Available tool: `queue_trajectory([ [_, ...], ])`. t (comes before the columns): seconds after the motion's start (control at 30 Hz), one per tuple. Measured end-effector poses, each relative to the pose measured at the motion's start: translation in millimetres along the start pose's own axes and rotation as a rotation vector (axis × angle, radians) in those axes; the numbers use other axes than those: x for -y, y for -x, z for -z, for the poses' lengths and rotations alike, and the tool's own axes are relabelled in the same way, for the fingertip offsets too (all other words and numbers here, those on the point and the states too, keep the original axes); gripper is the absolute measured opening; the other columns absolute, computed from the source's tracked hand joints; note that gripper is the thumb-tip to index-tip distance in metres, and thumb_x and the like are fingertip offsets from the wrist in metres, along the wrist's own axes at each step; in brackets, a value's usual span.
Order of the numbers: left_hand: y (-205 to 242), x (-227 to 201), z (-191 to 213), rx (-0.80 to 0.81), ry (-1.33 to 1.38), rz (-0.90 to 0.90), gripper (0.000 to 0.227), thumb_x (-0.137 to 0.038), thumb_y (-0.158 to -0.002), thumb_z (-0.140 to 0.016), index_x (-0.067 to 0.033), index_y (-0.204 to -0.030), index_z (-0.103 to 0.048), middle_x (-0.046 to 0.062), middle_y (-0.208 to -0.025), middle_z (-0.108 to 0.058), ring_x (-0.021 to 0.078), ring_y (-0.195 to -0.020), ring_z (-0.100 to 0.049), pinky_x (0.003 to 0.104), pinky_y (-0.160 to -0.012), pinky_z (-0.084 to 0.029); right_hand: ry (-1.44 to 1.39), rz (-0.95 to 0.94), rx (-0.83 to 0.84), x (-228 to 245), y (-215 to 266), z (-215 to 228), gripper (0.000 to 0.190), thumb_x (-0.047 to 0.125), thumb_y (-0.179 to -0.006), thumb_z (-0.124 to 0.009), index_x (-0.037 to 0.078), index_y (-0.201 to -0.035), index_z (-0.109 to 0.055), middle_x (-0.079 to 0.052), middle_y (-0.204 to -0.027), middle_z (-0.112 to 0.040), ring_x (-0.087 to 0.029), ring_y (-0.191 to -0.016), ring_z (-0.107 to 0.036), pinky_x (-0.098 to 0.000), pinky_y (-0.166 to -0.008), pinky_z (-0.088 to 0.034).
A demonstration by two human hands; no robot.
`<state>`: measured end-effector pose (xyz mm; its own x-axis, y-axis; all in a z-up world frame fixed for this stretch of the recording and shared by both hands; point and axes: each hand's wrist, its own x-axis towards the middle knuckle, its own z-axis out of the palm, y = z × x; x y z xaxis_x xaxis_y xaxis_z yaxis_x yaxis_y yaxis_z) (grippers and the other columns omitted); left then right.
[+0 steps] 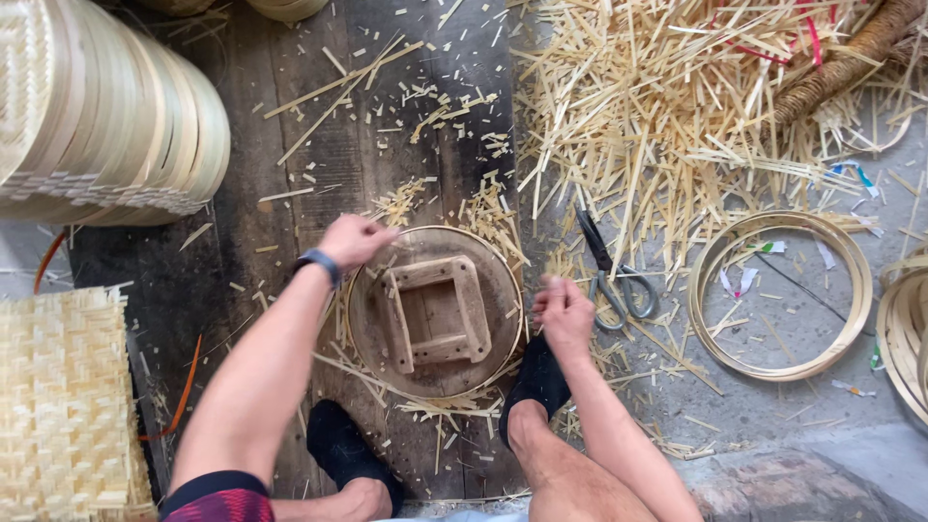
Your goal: The person assembles round woven baskets by placing a bamboo ring onto a square woven mat, folding the mat over a wooden mold, and trimming the excess material with shears. The finished baskets are stacked on the floor.
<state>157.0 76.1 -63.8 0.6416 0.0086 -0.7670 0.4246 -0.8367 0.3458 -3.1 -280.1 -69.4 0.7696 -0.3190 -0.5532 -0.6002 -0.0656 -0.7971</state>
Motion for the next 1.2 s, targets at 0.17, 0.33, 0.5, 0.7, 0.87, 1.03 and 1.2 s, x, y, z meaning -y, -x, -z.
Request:
queue_trajectory([
  [0.17, -2.9, 114.7, -30.7, 0.052, 0.435, 0.127, 0.041, -0.033, -0.075, -0.090, -0.0076, -0.106, -0.081, 0.007, -0.094, -0.078, 0.0130, -0.071, -0.064, 0.033, -0.067, -0.055, 0.135, -0.154, 0.183, -5.6, 5.3, -0.9, 0.042, 0.023, -0.088, -0.079, -0.003, -0.118, -0.067, -0.009, -0.086, -0.074, -0.014, -0.069, -0.068, -0.0297, -0.058, -0.057],
  [0.33, -5.4, 121.7, -39.8, -0.118, 0.354, 0.060, 0.038, -0.032, -0.073, -0.093, -0.0047, -0.098, -0.084, 0.008, -0.093, -0.082, 0.0121, -0.074, -0.070, 0.029, -0.074, -0.057, 0.310, 0.016, 0.187, -10.2, 13.2, -3.8, 0.043, 0.020, -0.087, -0.077, -0.002, -0.121, -0.065, -0.013, -0.085, -0.077, -0.015, -0.071, -0.072, -0.0304, -0.063, -0.056],
  [0.5, 39.6, 98.2, -56.1, -0.309, 0.375, 0.091, 0.036, -0.038, -0.081, -0.086, -0.0078, -0.101, -0.083, 0.008, -0.094, -0.081, 0.0133, -0.076, -0.071, 0.032, -0.077, -0.057, 0.253, -0.006, 0.181, -12.3, 18.4, -4.4, 0.041, 0.020, -0.088, -0.077, -0.003, -0.121, -0.065, -0.013, -0.085, -0.077, -0.016, -0.070, -0.070, -0.0305, -0.061, -0.055],
  [0.7, 128.6, 115.3, -112.8, -0.187, 0.897, 0.443, 0.051, -0.047, -0.091, -0.076, 0.0018, -0.107, -0.071, 0.013, -0.089, -0.074, 0.0205, -0.069, -0.069, 0.035, -0.064, -0.058, 0.192, -0.026, 0.206, -16.1, 18.6, -3.0, 0.037, 0.020, -0.088, -0.078, -0.003, -0.115, -0.069, -0.010, -0.084, -0.076, -0.013, -0.067, -0.068, -0.0283, -0.056, -0.054],
  [0.87, 139.4, 96.9, -109.1, -0.270, 0.888, 0.476, 0.054, -0.044, -0.088, -0.077, 0.0090, -0.099, -0.073, 0.015, -0.080, -0.074, 0.0230, -0.062, -0.069, 0.034, -0.056, -0.058, 0.258, -0.062, 0.153, -9.0, 10.8, -7.9, 0.036, 0.020, -0.087, -0.081, -0.006, -0.112, -0.073, -0.013, -0.081, -0.075, -0.017, -0.063, -0.067, -0.0301, -0.056, -0.054],
  [1.03, 127.8, 52.4, -101.7, -0.392, 0.940, 0.533, 0.043, -0.045, -0.089, -0.075, -0.0042, -0.101, -0.073, 0.010, -0.083, -0.074, 0.0189, -0.065, -0.066, 0.032, -0.060, -0.055, -0.058, 0.045, 0.144, -1.0, -20.7, -10.9, 0.036, 0.011, -0.090, -0.076, -0.006, -0.122, -0.070, -0.012, -0.100, -0.077, -0.012, -0.082, -0.072, -0.0245, -0.072, -0.059],
  [1.2, 147.2, 58.5, -169.9, -0.148, 1.152, 0.426, 0.030, -0.023, -0.086, -0.079, -0.0007, -0.100, -0.066, 0.011, -0.084, -0.074, 0.0185, -0.066, -0.071, 0.031, -0.059, -0.057, -0.053, -0.244, 0.299, -22.9, -14.4, 0.7, 0.031, 0.003, -0.090, -0.071, -0.007, -0.118, -0.064, -0.017, -0.101, -0.075, -0.022, -0.082, -0.075, -0.0322, -0.067, -0.063],
])
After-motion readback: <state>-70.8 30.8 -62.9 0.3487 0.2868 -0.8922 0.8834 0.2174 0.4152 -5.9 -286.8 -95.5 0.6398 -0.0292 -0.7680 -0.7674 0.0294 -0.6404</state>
